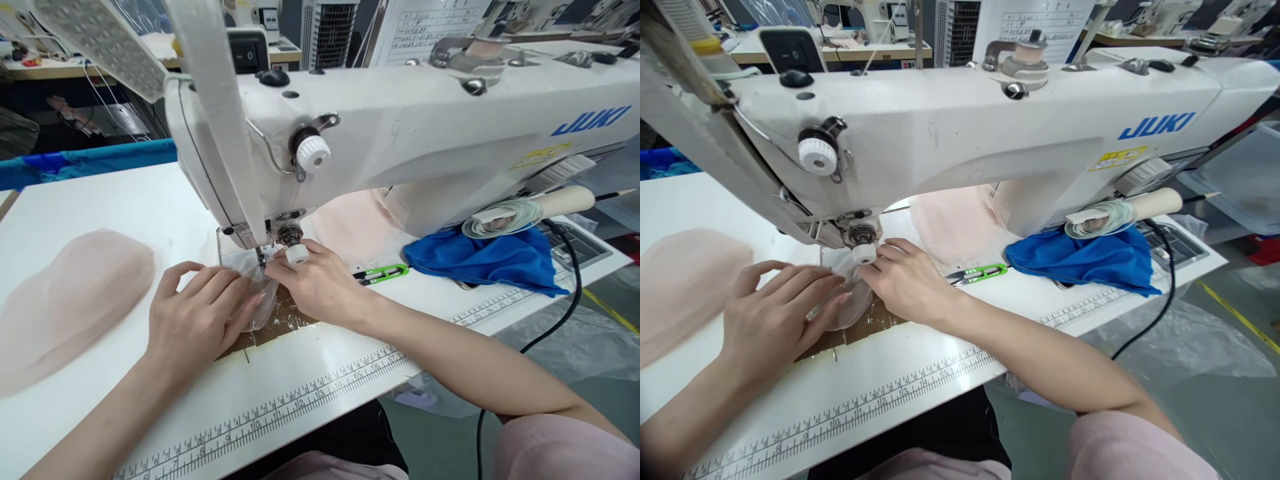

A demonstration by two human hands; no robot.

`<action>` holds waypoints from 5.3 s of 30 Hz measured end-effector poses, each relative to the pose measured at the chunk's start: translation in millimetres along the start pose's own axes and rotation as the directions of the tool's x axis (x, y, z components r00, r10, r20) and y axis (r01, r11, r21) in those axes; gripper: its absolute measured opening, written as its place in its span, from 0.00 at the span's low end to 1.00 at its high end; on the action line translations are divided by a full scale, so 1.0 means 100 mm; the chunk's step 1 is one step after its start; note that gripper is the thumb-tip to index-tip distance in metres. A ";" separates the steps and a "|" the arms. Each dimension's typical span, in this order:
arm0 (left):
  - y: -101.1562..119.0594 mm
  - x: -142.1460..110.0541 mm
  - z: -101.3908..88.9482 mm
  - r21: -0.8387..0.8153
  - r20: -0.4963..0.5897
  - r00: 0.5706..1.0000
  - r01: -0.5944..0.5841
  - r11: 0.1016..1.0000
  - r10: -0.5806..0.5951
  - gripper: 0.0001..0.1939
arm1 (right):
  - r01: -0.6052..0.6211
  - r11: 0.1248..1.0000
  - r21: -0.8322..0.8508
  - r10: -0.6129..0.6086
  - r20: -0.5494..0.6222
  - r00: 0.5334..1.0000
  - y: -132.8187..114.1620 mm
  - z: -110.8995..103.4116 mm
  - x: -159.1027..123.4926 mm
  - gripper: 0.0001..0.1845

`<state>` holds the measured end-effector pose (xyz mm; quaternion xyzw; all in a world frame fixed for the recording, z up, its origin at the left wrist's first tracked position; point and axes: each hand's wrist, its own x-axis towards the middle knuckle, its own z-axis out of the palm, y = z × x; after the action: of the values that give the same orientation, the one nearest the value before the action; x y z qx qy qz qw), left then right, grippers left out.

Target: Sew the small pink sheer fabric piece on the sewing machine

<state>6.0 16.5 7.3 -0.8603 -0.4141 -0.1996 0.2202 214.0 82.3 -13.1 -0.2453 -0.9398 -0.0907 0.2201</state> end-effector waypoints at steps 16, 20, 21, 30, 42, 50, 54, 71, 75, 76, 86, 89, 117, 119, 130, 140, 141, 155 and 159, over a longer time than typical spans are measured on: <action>-0.16 -0.06 0.12 -0.416 0.232 0.971 0.158 0.896 -0.064 0.14 | -0.093 0.993 0.069 0.090 0.045 0.995 -0.16 -0.13 0.00 0.21; -0.15 -0.06 0.19 -0.339 0.219 0.975 0.108 0.935 -0.034 0.15 | -0.094 0.996 0.005 0.093 0.100 0.991 -0.11 -0.10 0.00 0.15; -0.15 -0.06 0.20 -0.311 0.212 0.977 0.087 0.947 -0.020 0.15 | -0.094 0.996 -0.007 0.094 0.117 0.989 -0.10 -0.09 0.00 0.13; -0.05 -0.05 0.23 -0.117 0.098 0.991 -0.078 0.990 0.090 0.15 | -0.137 0.990 -0.031 0.140 0.174 0.975 -0.05 -0.12 0.01 0.13; 0.04 -0.05 0.23 -0.058 0.126 0.991 -0.046 0.997 0.053 0.17 | -0.107 0.991 -0.085 0.119 0.153 0.981 -0.04 -0.09 0.01 0.17; 0.04 -0.06 0.23 -0.075 0.116 0.991 -0.056 0.996 0.065 0.17 | -0.114 0.990 -0.081 0.124 0.138 0.983 -0.04 -0.09 0.00 0.15; 0.05 -0.04 0.23 -0.059 0.103 0.991 -0.080 0.995 0.086 0.16 | -0.118 0.990 -0.075 0.128 0.150 0.980 -0.04 -0.08 0.00 0.15; 0.04 -0.07 0.23 -0.079 0.143 0.990 0.003 0.997 0.008 0.18 | -0.110 0.992 -0.060 0.118 0.160 0.980 -0.04 -0.10 0.01 0.14; 0.02 -0.13 0.13 -0.167 0.123 0.990 -0.046 0.985 0.067 0.25 | -0.049 0.998 -0.027 0.052 0.129 0.990 -0.02 -0.11 0.00 0.13; 0.01 -0.14 0.10 -0.198 0.129 0.987 -0.072 0.977 0.099 0.29 | -0.022 1.000 -0.004 0.023 0.125 0.992 -0.01 -0.13 0.01 0.13; 0.03 -0.14 0.10 -0.244 0.035 0.996 -0.072 0.967 0.083 0.11 | -0.020 0.954 0.300 -0.079 0.316 0.945 0.05 -0.44 0.03 0.33; 0.07 -0.12 0.11 -0.224 0.019 0.999 -0.038 0.974 0.043 0.14 | 0.035 0.983 0.179 -0.079 0.245 0.966 0.00 -0.35 0.01 0.09; 0.02 -0.17 0.15 -0.080 0.099 0.983 -0.147 0.986 0.155 0.18 | 0.141 0.975 0.173 -0.161 0.107 0.981 -0.07 -0.20 -0.05 0.14; 0.02 -0.16 0.16 -0.073 0.095 0.983 -0.150 0.986 0.157 0.18 | 0.140 0.976 0.167 -0.158 0.102 0.982 -0.07 -0.20 -0.05 0.14; -0.03 -0.12 0.21 -0.058 0.109 0.983 -0.142 0.988 0.148 0.19 | 0.146 0.980 0.132 -0.155 0.061 0.986 -0.01 -0.13 -0.04 0.12; 0.00 -0.19 0.13 -0.120 0.098 0.986 -0.126 0.985 0.138 0.17 | 0.150 0.984 0.096 -0.152 0.011 0.988 -0.01 -0.09 -0.04 0.12; 0.00 -0.19 0.12 -0.119 0.102 0.986 -0.123 0.985 0.135 0.18 | 0.153 0.984 0.093 -0.155 0.012 0.988 -0.02 -0.09 -0.04 0.12; -0.11 -0.15 0.22 -0.068 0.102 0.989 -0.099 0.993 0.106 0.17 | 0.144 0.987 0.068 -0.143 -0.027 0.989 -0.02 0.00 -0.04 0.13; -0.05 -0.18 0.17 -0.109 0.078 0.991 -0.102 0.989 0.111 0.17 | 0.133 0.990 0.046 -0.131 -0.046 0.990 -0.02 0.01 -0.04 0.13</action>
<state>-5.3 17.6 -14.9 -0.8992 -0.3653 -0.1728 0.1677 215.8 78.7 -16.2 -0.1751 -0.9510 -0.0871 0.2395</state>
